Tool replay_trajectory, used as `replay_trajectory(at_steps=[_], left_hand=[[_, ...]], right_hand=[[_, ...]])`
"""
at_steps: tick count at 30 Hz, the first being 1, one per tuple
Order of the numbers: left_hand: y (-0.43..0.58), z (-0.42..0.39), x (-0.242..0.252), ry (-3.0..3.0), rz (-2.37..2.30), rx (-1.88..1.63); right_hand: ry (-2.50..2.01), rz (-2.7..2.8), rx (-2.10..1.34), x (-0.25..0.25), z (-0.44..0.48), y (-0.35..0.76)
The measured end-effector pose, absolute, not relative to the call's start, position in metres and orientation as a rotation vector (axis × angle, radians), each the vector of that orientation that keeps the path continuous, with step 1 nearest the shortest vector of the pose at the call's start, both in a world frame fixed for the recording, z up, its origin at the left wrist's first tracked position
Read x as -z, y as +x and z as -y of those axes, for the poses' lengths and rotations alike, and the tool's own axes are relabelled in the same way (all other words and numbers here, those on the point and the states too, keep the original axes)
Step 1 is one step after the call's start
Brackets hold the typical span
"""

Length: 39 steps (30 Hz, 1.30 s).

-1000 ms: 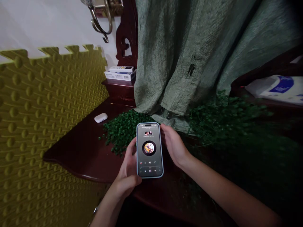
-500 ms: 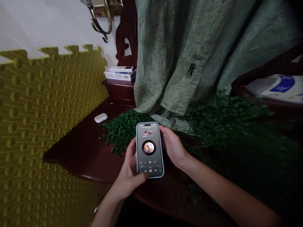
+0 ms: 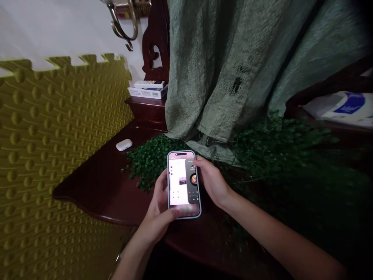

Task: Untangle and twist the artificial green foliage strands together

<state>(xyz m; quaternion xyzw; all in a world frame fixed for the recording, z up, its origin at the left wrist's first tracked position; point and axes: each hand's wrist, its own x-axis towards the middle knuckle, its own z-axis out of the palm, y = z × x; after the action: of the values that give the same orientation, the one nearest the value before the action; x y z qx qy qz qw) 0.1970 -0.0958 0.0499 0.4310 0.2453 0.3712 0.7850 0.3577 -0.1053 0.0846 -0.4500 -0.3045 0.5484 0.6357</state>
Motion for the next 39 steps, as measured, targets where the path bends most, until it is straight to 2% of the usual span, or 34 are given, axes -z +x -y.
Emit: replay_trajectory(at_steps=[11, 30, 39], left_hand=[[0.198, 0.099, -0.054, 0.901, -0.512, -0.802], [0.198, 0.098, -0.048, 0.913, -0.416, -0.834], [0.197, 0.096, -0.045, 0.953, -0.402, -0.853]], right_hand=[[-1.21, 0.837, -1.155, -0.088, 0.109, 0.354], [-1.209, 0.851, -1.145, -0.082, 0.107, 0.353], [-1.107, 0.851, -1.29, -0.085, 0.111, 0.355]])
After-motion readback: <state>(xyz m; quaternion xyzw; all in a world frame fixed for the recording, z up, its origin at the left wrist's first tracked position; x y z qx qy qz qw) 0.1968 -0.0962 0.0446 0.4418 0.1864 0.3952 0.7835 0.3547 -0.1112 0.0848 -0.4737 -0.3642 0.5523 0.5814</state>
